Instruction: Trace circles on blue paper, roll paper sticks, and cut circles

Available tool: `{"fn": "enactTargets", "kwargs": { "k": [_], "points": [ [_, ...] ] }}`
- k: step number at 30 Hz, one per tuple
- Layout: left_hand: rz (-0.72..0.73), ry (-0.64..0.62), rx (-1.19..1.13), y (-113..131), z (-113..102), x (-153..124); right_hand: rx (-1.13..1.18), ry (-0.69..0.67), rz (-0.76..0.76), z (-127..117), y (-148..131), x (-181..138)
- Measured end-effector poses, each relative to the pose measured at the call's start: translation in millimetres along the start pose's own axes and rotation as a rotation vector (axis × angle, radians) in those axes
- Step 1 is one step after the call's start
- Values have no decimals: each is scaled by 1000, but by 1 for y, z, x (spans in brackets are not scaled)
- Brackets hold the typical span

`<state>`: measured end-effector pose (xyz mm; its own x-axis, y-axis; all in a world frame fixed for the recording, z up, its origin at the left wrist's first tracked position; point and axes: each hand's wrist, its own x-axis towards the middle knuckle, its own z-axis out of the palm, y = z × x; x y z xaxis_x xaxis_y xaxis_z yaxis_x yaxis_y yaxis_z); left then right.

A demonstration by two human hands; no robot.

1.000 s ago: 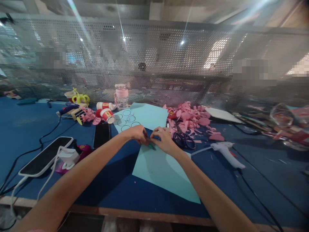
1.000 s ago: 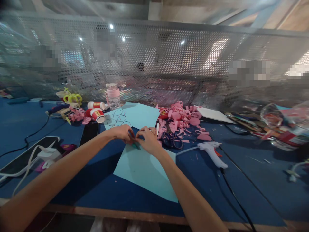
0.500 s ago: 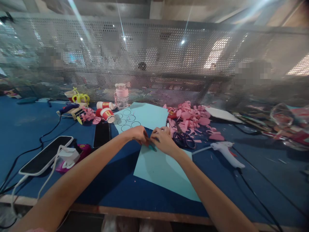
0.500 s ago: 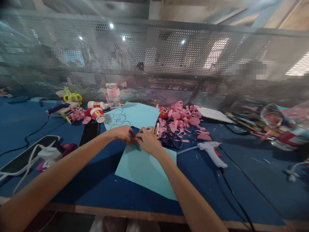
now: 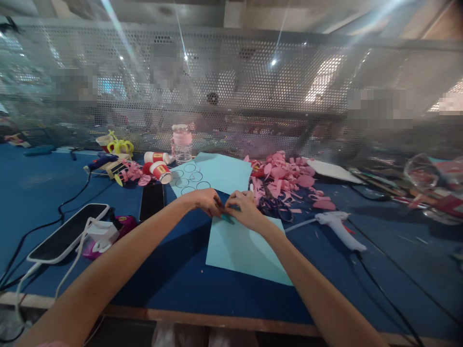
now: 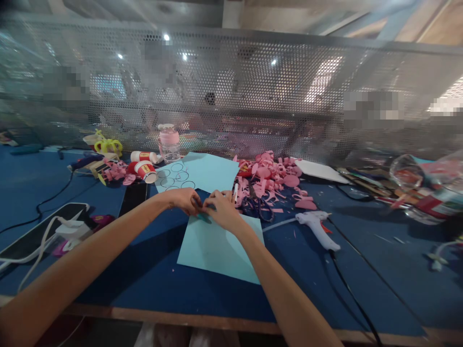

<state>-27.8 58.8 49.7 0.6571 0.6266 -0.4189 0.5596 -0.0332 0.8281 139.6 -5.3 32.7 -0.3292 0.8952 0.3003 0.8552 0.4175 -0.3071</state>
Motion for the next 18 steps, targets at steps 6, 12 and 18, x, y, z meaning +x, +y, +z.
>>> {"fn": "enactTargets", "kwargs": {
  "k": [6, 12, 18],
  "points": [
    [-38, 56, 8, 4, 3, -4, -64, -40, 26, -3, -2, -1],
    [-34, 39, 20, 0, 1, -1, -48, -33, 0, -1, 1, -1],
    [-51, 42, 23, 1, 2, -2, 73, -22, -45, 2, 11, 2]
  ]
}}
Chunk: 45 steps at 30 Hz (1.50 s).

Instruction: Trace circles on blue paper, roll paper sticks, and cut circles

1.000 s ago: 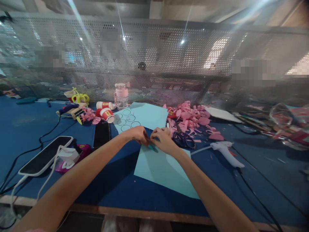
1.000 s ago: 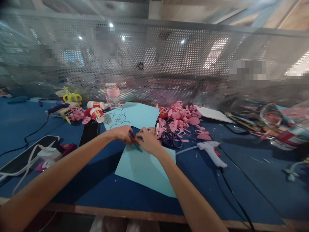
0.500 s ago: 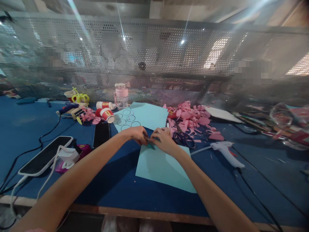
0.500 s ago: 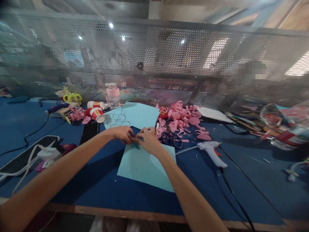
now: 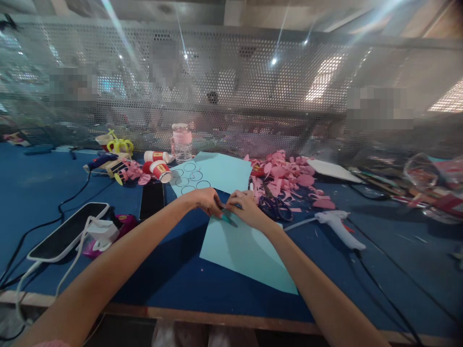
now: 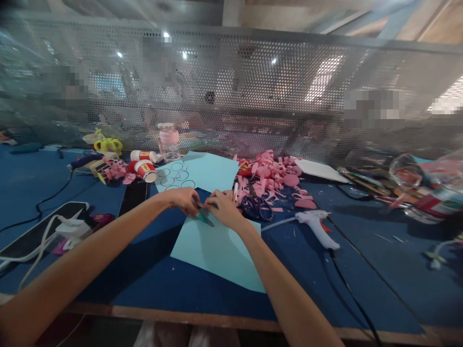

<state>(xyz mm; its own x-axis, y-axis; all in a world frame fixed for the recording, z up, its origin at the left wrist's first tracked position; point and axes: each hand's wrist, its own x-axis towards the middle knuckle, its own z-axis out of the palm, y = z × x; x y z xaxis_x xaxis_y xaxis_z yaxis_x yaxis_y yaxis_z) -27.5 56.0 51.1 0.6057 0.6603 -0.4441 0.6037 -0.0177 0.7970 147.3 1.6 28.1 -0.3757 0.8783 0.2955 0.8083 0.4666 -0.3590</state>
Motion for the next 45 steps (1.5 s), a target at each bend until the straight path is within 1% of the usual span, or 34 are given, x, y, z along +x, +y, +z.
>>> {"fn": "enactTargets", "kwargs": {
  "k": [4, 7, 11, 14, 16, 18, 22, 26, 29, 32, 35, 37, 39, 41, 43, 45],
  "points": [
    [-16, 19, 23, 4, 3, -2, 55, -13, 22, -4, -2, 1],
    [4, 27, 35, 4, 4, -3, 66, -5, 26, -7, -3, 1],
    [24, 45, 50, 1, 2, -3, 48, 7, 21, -4, -3, 1],
    [45, 117, 114, -5, -3, -4, -10, 36, 54, 4, -9, 1],
    [90, 178, 154, -10, -6, -6, -50, 68, 92, 10, -15, 1],
    [143, 212, 155, -16, -9, -8, -61, 100, 123, 15, -21, 0],
    [218, 195, 124, -26, -14, -14, -22, 150, 162, 20, -27, 0],
    [225, 194, 120, -28, -16, -18, -12, 160, 188, 20, -28, -1],
    [217, 199, 142, -28, -15, -17, -61, 130, 191, 15, -29, -2],
    [195, 188, 164, -27, -14, -14, -161, 92, 120, 7, -30, -2],
    [178, 145, 179, -24, -17, -13, -225, -42, 27, -2, -30, 4],
    [178, 119, 197, -19, -22, -15, -227, -145, -30, -7, -30, 11],
    [185, 108, 223, -12, -26, -18, -180, -212, -99, -11, -28, 19],
    [202, 104, 246, -5, -31, -21, -71, -239, -132, -14, -24, 27],
    [220, 105, 253, 1, -34, -23, 70, -249, -110, -16, -20, 34],
    [226, 122, 260, 5, -36, -23, 191, -262, -56, -19, -15, 39]
  ]
}}
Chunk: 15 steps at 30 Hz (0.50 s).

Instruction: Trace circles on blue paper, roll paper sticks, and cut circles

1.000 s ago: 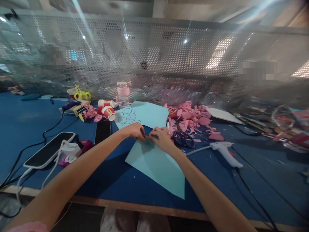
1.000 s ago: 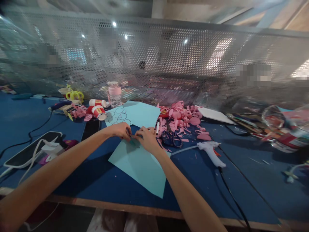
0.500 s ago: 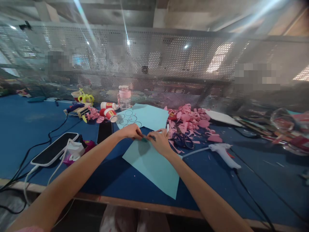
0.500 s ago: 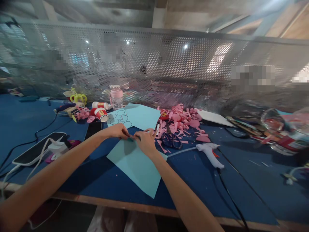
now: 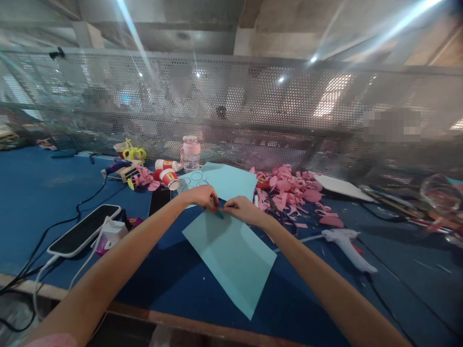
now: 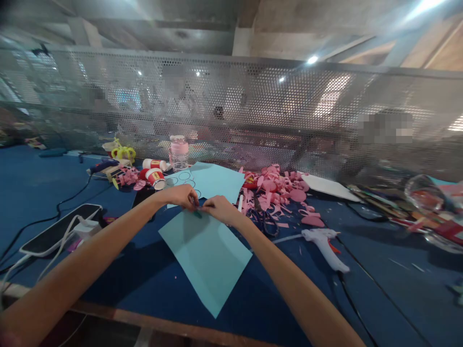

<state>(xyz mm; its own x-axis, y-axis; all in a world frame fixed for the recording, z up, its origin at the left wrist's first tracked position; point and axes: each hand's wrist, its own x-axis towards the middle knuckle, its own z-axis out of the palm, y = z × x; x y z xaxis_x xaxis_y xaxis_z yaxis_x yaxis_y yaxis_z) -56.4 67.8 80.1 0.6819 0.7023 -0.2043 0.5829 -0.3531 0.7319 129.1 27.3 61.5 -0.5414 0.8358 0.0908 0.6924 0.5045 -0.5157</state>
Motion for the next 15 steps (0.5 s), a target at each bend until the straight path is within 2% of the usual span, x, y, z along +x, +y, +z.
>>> {"fn": "enactTargets", "kwargs": {
  "k": [7, 15],
  "points": [
    [-55, 57, 33, 1, 1, 12, 351, -50, 176, -5, 18, 6],
    [-107, 51, 52, -6, 8, 19, 457, -21, 339, -3, 21, 5]
  ]
}}
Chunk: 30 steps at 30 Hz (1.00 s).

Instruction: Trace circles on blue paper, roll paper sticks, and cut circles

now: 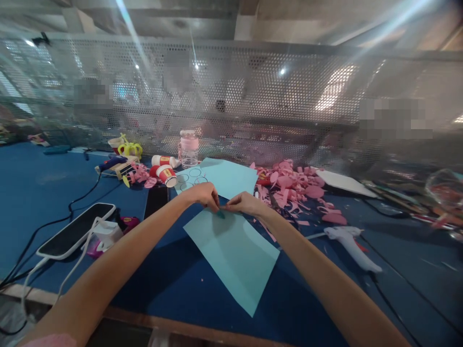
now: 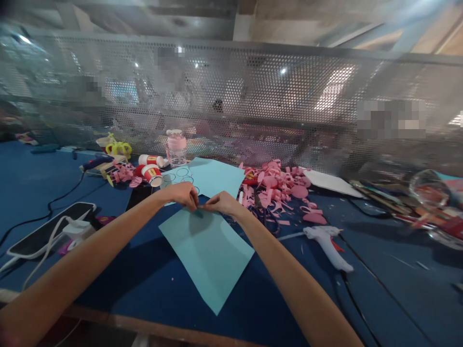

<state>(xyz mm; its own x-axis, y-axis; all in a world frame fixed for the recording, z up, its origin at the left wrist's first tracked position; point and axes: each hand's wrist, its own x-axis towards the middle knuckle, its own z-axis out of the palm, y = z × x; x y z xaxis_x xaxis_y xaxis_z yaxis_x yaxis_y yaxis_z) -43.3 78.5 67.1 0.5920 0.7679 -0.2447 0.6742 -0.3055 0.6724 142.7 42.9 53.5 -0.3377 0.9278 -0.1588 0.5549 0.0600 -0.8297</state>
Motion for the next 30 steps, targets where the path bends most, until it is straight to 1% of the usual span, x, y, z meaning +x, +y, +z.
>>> {"fn": "enactTargets", "kwargs": {
  "k": [3, 8, 11, 17, 20, 25, 30],
  "points": [
    [-15, -5, -6, -1, 3, 2, 9, 22, 39, 0, -1, -1],
    [-44, -8, -5, 0, 5, 2, 9, 43, 40, 1, 3, -1],
    [-24, 1, 6, 0, 4, 1, -46, 65, 7, 2, 7, 1],
    [4, 32, 6, 2, 2, -3, -213, 61, -66, 3, 8, 2],
    [-7, 17, -13, 3, 2, -4, -228, 36, -77, 3, 8, 2],
    [-24, -34, -44, 2, 0, -3, -204, 65, -105, 4, 11, 3],
    [-42, -59, -78, 1, 0, -4, -214, 47, -123, 3, 14, 7]
  ]
}}
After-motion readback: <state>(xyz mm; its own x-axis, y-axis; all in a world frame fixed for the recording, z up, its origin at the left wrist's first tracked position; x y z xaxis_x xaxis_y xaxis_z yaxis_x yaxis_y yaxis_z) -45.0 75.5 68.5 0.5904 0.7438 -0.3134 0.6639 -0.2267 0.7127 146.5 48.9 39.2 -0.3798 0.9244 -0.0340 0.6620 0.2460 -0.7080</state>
